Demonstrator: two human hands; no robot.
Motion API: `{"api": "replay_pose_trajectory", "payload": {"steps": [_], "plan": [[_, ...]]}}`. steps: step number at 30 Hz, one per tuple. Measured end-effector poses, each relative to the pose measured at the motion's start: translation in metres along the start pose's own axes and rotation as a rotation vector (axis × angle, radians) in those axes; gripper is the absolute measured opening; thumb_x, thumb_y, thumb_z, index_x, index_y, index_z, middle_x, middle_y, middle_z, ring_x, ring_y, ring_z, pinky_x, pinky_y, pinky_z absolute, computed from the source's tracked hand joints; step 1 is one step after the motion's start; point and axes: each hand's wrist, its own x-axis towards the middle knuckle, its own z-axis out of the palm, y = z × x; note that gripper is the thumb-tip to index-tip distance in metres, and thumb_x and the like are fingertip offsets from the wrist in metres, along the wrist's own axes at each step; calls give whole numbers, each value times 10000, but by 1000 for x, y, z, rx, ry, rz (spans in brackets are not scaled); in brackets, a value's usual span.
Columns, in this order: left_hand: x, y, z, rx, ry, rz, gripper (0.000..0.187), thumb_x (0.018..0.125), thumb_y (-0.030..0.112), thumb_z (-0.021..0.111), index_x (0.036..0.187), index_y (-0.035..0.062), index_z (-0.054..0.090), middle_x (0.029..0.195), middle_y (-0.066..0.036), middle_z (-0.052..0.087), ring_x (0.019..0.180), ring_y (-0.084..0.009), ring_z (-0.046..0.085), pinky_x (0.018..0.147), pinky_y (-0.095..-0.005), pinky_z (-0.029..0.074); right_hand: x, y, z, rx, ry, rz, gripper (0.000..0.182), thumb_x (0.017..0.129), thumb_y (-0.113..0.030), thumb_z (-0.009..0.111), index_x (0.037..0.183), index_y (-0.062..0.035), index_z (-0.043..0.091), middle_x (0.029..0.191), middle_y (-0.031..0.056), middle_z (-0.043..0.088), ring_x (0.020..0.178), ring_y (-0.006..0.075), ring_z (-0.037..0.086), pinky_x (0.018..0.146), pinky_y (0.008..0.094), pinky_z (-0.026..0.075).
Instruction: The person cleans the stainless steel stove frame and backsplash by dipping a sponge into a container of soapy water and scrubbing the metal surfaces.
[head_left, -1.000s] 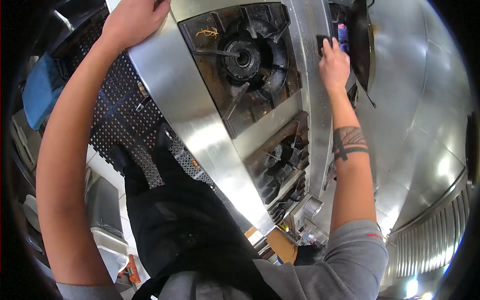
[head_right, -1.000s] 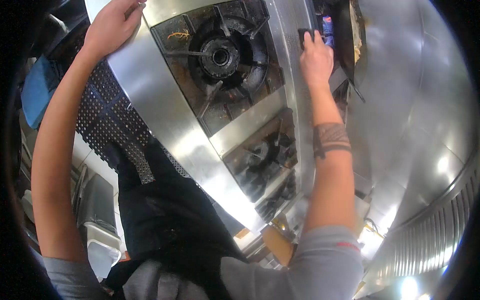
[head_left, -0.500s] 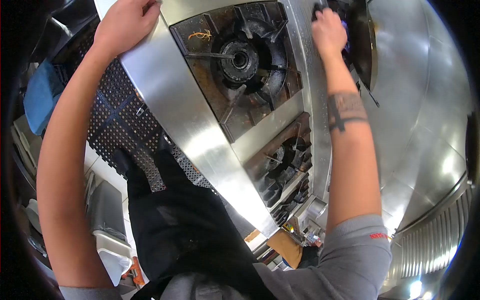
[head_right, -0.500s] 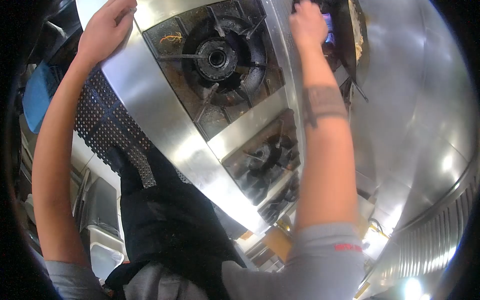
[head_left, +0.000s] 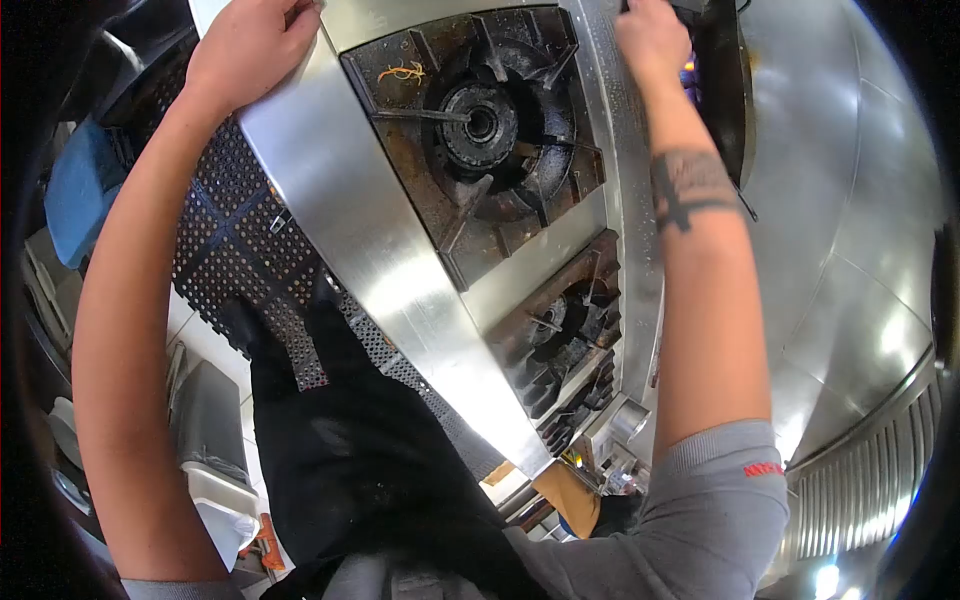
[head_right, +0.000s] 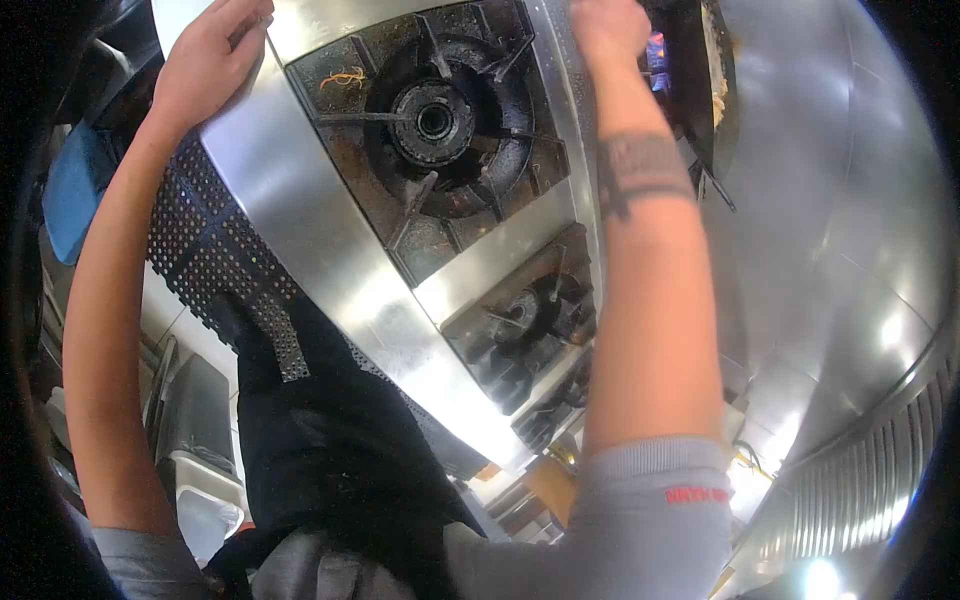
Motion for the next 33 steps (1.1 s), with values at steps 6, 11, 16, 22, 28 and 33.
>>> {"api": "replay_pose_trajectory", "payload": {"steps": [6,11,16,22,28,33], "plan": [[1,-4,2,-46,29,14,91,868,72,597,936,33,642,899,-187,643,847,-414,655,756,-465,532,-115,80,43,-29,139,-145,237,930,-195,609,1140,-179,719,1104,77,702,993,290,707,757,490,596],[2,0,-2,-6,13,3,95,855,65,594,932,33,639,889,-185,633,849,-414,652,751,-468,531,-95,62,45,73,90,24,185,931,-211,590,1094,-152,654,1058,120,737,971,344,731,784,521,598],[2,3,-1,-2,-5,-4,96,855,67,588,935,32,629,908,-182,643,866,-401,653,763,-459,532,23,22,39,-106,-168,101,243,992,-299,537,1144,-161,667,1097,128,740,1003,414,707,827,553,576],[1,-2,0,-27,-10,-9,98,858,67,588,939,33,632,909,-187,640,858,-406,655,761,-469,530,-178,88,24,5,-139,265,156,934,-158,644,1085,-175,682,1062,119,741,893,338,736,734,487,606],[-1,-6,6,-12,13,2,86,858,58,587,927,28,629,901,-188,638,844,-416,649,759,-473,529,-7,11,18,119,46,81,190,1019,-299,542,1070,-136,627,1042,205,735,953,431,715,784,590,549],[3,-2,-2,-23,-3,41,73,866,61,594,916,18,625,895,-196,637,865,-416,647,769,-467,528,-52,42,22,81,-48,59,231,1044,-342,530,1143,-153,617,1019,178,753,901,467,712,779,577,568]]}}
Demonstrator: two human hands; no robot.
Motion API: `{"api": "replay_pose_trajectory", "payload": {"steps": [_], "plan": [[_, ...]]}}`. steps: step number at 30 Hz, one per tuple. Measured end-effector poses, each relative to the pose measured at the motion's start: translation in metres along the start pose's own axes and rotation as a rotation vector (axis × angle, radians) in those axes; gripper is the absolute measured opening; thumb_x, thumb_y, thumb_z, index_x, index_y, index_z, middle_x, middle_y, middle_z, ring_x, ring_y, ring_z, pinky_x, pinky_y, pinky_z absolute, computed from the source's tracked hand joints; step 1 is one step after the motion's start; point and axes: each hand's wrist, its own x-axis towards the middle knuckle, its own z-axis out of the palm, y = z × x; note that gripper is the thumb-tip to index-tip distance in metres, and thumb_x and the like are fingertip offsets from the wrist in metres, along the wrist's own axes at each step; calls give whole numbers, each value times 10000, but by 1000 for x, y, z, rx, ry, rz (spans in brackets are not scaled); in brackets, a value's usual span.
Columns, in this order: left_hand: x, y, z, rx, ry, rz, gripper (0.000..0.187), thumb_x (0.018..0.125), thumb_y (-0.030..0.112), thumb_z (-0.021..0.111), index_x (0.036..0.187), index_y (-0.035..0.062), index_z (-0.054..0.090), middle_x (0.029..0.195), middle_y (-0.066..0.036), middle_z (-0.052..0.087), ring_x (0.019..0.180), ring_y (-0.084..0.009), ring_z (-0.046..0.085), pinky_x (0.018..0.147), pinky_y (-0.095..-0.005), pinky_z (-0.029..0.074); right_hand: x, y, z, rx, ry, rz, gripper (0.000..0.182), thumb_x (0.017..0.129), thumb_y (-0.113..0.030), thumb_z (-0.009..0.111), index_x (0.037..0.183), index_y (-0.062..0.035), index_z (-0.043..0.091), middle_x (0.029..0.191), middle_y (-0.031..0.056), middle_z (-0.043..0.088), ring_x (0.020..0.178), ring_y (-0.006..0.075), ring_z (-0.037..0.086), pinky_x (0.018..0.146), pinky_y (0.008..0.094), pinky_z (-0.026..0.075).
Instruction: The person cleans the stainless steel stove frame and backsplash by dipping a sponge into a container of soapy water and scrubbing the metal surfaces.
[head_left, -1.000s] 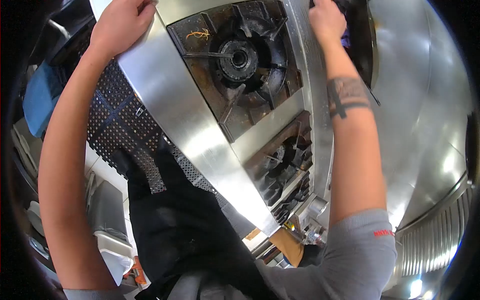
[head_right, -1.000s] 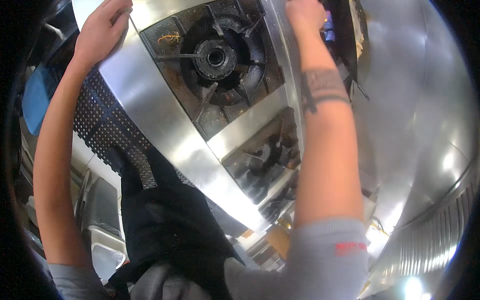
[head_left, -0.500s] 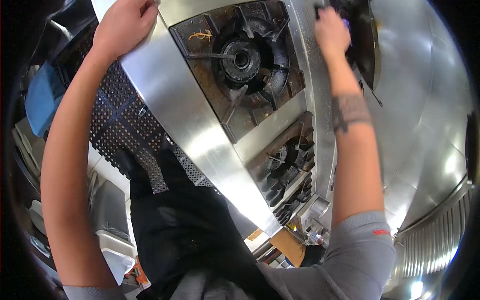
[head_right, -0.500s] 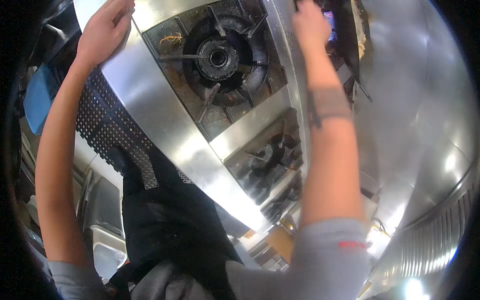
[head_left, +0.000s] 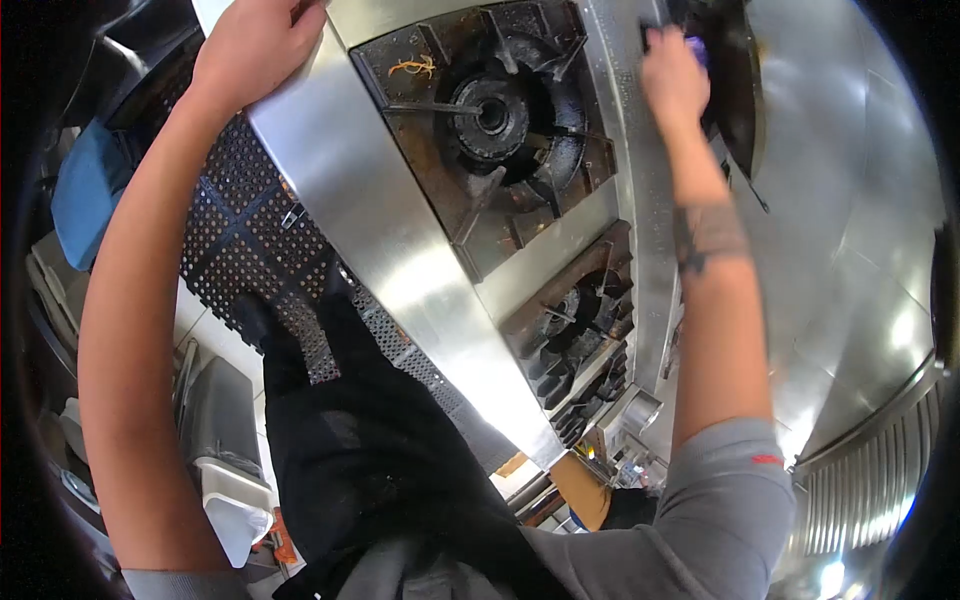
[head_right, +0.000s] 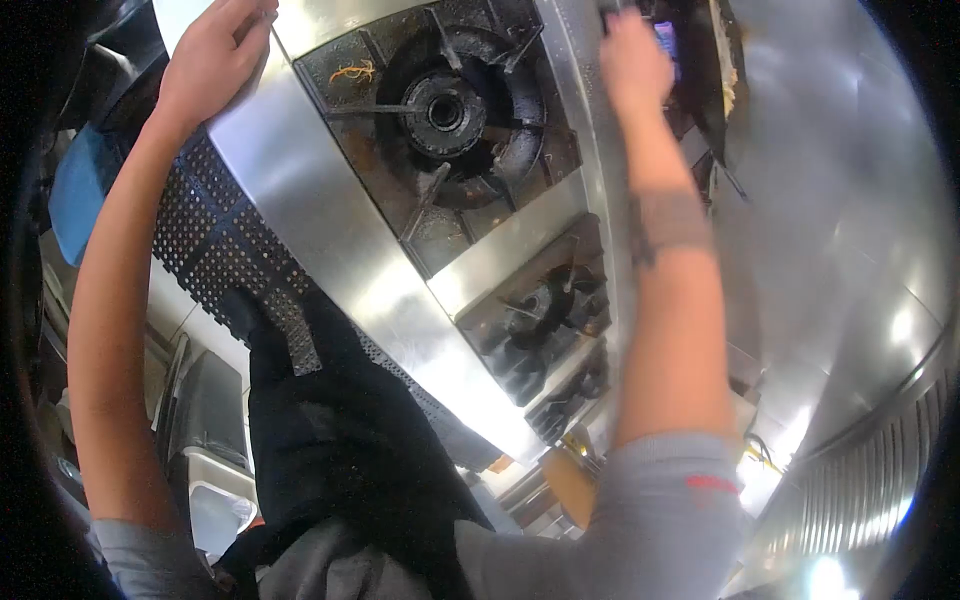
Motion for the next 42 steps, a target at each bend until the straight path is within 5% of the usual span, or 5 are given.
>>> {"api": "replay_pose_trajectory", "payload": {"steps": [4,15,17,27,42], "plan": [[-1,-3,0,5,7,-21,76,864,66,599,919,20,626,898,-196,638,862,-415,650,768,-470,528,-159,77,7,2,-126,201,313,1035,-416,601,1208,-185,482,816,249,731,741,505,707,666,608,550],[-4,5,7,47,17,-63,110,851,55,584,938,20,641,906,-184,639,840,-391,655,753,-451,529,26,-38,-36,-4,-285,81,278,1030,-256,511,1219,-97,636,1239,201,718,1163,410,678,965,579,514],[-4,1,6,32,14,-30,107,851,54,584,936,20,639,907,-184,639,840,-392,654,753,-450,529,-33,35,6,51,-27,-256,217,967,-215,626,1177,-162,602,981,154,757,904,430,729,767,564,558],[-2,-4,3,62,9,-45,99,876,111,594,917,31,636,918,-190,643,908,-421,650,793,-490,526,-149,89,-37,-581,-458,-1004,710,888,-219,605,1548,5,468,1679,91,391,1584,278,293,1318,468,191],[-7,-18,6,44,117,6,80,889,111,584,912,50,630,930,-172,645,922,-417,652,798,-505,530,-53,27,-26,-773,-350,-927,668,1030,-282,471,1646,-66,331,1753,99,251,1624,240,208,1330,476,114]]}}
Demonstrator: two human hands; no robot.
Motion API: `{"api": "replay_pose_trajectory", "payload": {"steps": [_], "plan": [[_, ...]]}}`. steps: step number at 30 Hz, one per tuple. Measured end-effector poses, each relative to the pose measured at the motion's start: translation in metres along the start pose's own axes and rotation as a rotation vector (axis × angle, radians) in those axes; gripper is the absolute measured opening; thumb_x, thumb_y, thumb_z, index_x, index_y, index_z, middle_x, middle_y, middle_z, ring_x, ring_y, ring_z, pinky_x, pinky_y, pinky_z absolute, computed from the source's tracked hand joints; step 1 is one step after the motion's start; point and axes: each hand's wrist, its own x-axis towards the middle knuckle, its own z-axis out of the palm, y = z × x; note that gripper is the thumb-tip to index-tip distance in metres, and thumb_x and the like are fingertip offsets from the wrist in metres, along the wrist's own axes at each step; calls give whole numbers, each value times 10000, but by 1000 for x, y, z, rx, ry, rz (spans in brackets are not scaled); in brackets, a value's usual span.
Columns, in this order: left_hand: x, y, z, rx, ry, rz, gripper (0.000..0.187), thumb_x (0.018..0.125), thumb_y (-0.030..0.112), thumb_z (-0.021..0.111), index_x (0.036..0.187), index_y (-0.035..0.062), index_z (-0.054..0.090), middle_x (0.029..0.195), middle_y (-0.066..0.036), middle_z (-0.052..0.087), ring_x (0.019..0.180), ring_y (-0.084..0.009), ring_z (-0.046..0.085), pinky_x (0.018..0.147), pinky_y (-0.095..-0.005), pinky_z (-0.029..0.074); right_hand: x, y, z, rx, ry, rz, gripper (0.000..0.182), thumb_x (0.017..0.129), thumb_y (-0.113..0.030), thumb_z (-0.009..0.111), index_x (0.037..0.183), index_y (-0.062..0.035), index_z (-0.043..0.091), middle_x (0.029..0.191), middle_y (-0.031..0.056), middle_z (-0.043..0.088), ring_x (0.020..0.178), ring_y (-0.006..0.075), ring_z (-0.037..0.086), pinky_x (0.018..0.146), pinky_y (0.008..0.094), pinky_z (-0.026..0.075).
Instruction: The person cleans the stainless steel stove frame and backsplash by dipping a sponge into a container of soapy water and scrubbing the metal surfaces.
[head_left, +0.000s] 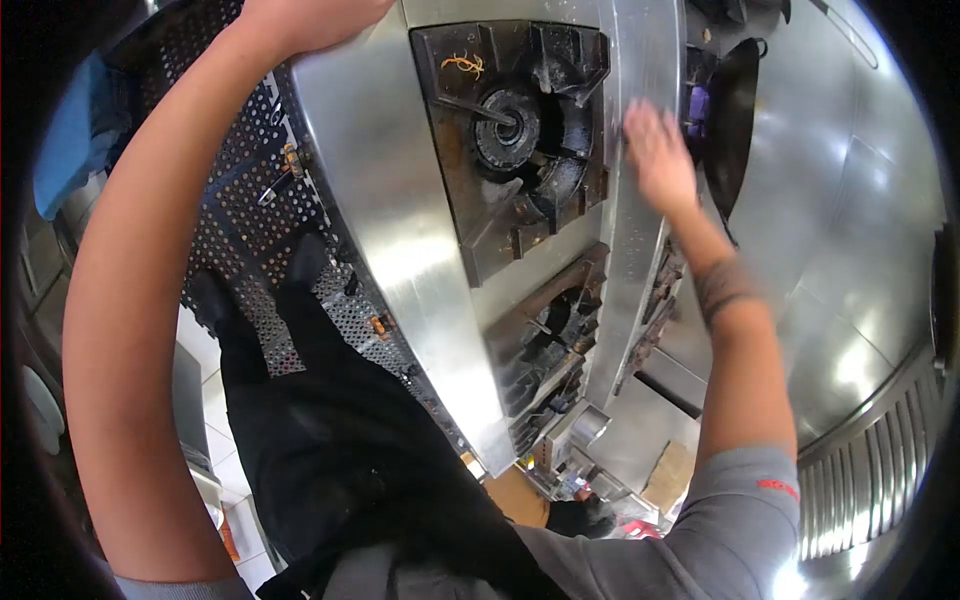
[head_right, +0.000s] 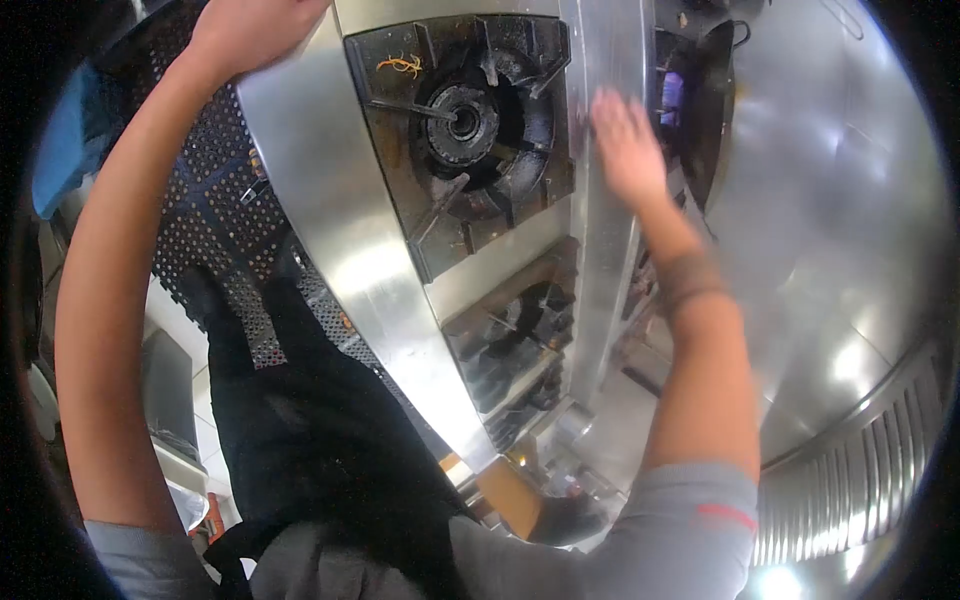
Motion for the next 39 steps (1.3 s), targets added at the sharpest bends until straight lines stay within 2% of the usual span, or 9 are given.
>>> {"api": "replay_pose_trajectory", "payload": {"steps": [5,7,11,17,20,23,27,34,39], "plan": [[0,-2,-5,15,-36,-12,72,887,117,592,906,56,625,935,-168,637,931,-420,653,805,-508,534,-41,-10,13,92,-186,-260,708,988,-259,484,1654,-82,323,1765,83,220,1633,254,184,1337,489,75],[0,1,0,22,-61,-23,74,885,115,590,910,57,629,940,-169,642,933,-420,654,804,-508,534,40,15,-5,-86,62,43,714,954,-200,491,1647,-101,349,1744,82,283,1615,231,238,1328,505,123],[3,-5,0,34,-37,25,89,883,116,586,922,60,643,964,-172,655,937,-420,657,799,-508,537,141,61,-21,-31,239,225,696,942,-161,510,1617,-51,381,1725,103,320,1588,254,294,1294,509,205],[5,3,-4,40,-46,-11,82,874,110,583,912,49,624,937,-182,638,912,-431,652,787,-522,532,-117,-60,26,88,-287,-140,765,969,-231,451,1673,-20,239,1771,133,170,1642,259,144,1337,467,67],[9,6,-7,67,-52,16,71,871,105,577,900,43,596,901,-184,614,884,-441,644,773,-537,526,-131,-56,30,352,-184,-71,713,968,-138,421,1669,-89,299,1767,44,219,1637,212,171,1327,518,99],[6,8,-3,82,-65,11,71,868,101,581,901,45,610,910,-183,625,873,-436,648,772,-531,528,-4,-10,12,117,133,118,687,970,-135,419,1652,-99,342,1748,46,278,1617,214,236,1285,626,175],[4,9,-2,45,-32,56,73,873,95,589,903,42,630,919,-185,641,885,-434,649,776,-514,528,117,50,-41,-15,248,327,691,962,-129,465,1643,-96,356,1741,31,301,1612,202,244,1284,556,220],[5,11,-5,96,-74,-2,89,877,113,579,915,40,612,935,-180,623,899,-435,646,782,-520,528,-118,-61,46,375,-28,118,727,944,-116,466,1655,-71,325,1761,66,241,1634,210,184,1308,547,158],[4,13,-4,88,-101,-4,95,886,121,583,927,45,622,941,-180,628,902,-433,650,788,-521,530,86,36,-21,2,188,311,705,960,-138,463,1652,-87,334,1751,50,271,1622,204,222,1275,627,188]]}}
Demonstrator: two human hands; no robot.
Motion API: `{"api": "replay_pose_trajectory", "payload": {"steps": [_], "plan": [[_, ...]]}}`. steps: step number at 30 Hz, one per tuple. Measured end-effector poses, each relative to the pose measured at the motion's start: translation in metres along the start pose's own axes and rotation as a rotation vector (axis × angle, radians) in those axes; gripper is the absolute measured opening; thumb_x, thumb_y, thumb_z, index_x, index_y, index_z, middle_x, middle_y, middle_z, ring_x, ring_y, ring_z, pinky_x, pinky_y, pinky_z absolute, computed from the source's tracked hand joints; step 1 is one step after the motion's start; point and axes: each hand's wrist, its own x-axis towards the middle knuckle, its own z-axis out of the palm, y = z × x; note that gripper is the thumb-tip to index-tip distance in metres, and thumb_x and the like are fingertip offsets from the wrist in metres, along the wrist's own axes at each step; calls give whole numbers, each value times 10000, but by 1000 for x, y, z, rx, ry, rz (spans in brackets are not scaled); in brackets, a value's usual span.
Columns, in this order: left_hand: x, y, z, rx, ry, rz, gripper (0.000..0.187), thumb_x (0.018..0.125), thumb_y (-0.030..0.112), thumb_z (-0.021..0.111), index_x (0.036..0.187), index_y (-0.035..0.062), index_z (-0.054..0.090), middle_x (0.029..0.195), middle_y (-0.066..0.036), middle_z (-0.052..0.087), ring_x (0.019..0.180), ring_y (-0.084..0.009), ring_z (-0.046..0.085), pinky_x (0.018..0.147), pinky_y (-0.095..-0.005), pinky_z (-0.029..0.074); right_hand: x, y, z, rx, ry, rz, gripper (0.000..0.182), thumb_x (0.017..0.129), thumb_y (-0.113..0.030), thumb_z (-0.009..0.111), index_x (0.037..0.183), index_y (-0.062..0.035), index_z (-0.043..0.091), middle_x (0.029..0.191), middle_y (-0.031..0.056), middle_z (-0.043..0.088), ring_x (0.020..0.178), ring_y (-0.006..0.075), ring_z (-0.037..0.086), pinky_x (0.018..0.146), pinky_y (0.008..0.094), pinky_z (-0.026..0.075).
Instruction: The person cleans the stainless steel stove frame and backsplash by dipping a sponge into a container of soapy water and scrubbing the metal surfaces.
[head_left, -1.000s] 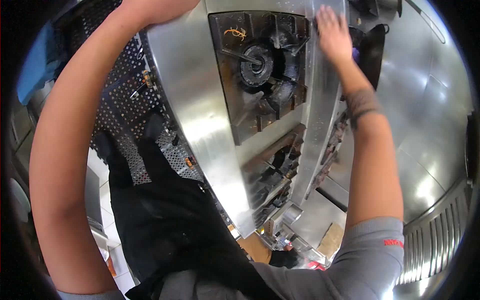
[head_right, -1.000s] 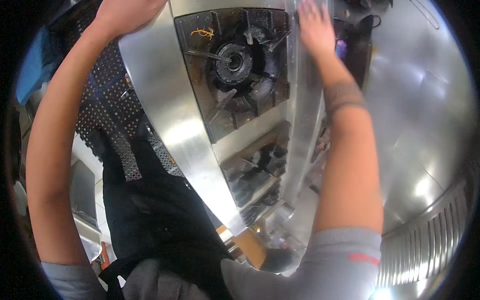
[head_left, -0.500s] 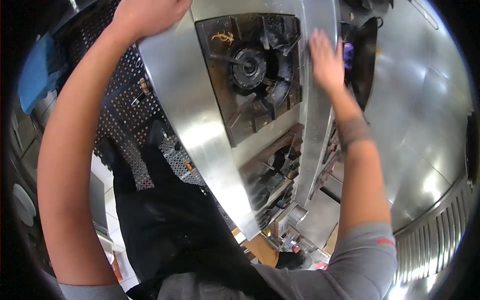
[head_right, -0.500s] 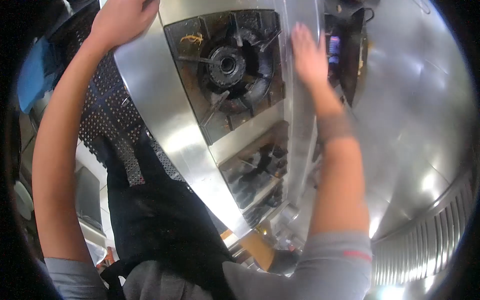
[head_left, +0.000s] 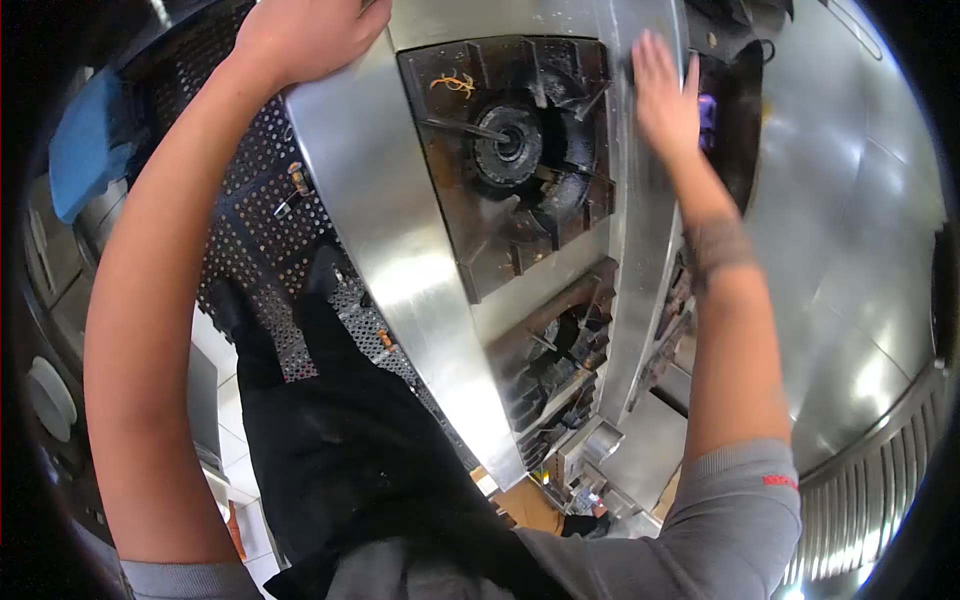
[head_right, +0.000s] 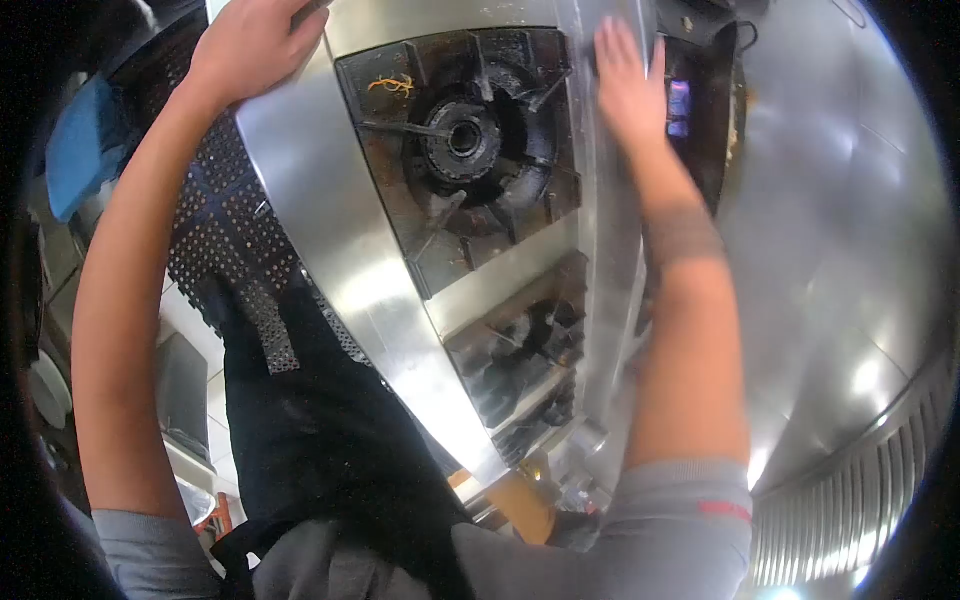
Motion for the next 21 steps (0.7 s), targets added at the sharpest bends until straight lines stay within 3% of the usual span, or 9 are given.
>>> {"api": "replay_pose_trajectory", "payload": {"steps": [1,2,3,5,9,11,13,15,21], "plan": [[1,-3,-2,-10,13,27,98,888,120,584,932,45,629,943,-181,634,907,-431,652,792,-519,531,49,6,5,28,68,56,708,957,-140,463,1650,-83,333,1750,52,273,1619,218,228,1263,642,206],[3,-6,-3,9,4,30,98,888,120,584,932,45,629,943,-181,634,907,-431,652,792,-519,531,73,15,-3,6,437,56,434,988,-188,527,1401,-79,607,1492,150,599,1428,303,520,1198,576,346],[4,-8,-1,5,16,39,100,888,116,585,936,44,634,946,-181,639,912,-429,654,796,-514,532,76,11,11,148,292,101,557,956,-161,528,1509,-93,549,1652,77,430,1580,212,283,1293,603,95],[2,-3,0,-42,23,31,103,886,101,581,947,45,643,950,-181,644,916,-430,653,800,-504,533,3,-1,3,-46,7,22,701,989,-206,492,1656,-85,317,1748,58,272,1620,226,223,1273,617,202],[3,2,-1,-56,7,9,91,873,82,585,937,46,639,918,-180,630,900,-431,650,788,-504,527,-202,-18,4,388,-262,-155,741,1008,-341,600,1650,-86,331,1741,37,286,1621,244,215,1287,572,189],[9,6,-6,-39,9,55,77,862,67,585,919,44,632,890,-176,618,881,-430,647,776,-505,523,-267,-9,15,512,-186,-160,738,957,-223,633,1630,-74,370,1737,39,293,1618,251,223,1291,557,203],[8,8,-10,-9,-195,-134,239,968,206,576,1092,22,663,1132,-234,662,1086,-441,645,900,-504,537,-301,0,28,522,-165,-129,738,917,-165,641,1609,-66,403,1727,45,312,1611,253,242,1295,546,212],[3,-23,14,40,-134,-57,310,996,247,620,1282,132,656,1208,-82,686,1064,-320,691,938,-387,539,-325,-7,28,543,-163,-100,742,877,-107,648,1587,-57,436,1718,52,330,1604,254,262,1298,534,221],[8,-37,17,105,-154,30,294,1015,270,611,1260,123,679,1146,-105,693,993,-295,698,896,-386,535,-282,-77,25,740,248,257,244,885,4,572,1114,-35,647,1409,135,659,1391,315,561,1216,491,394]]}}
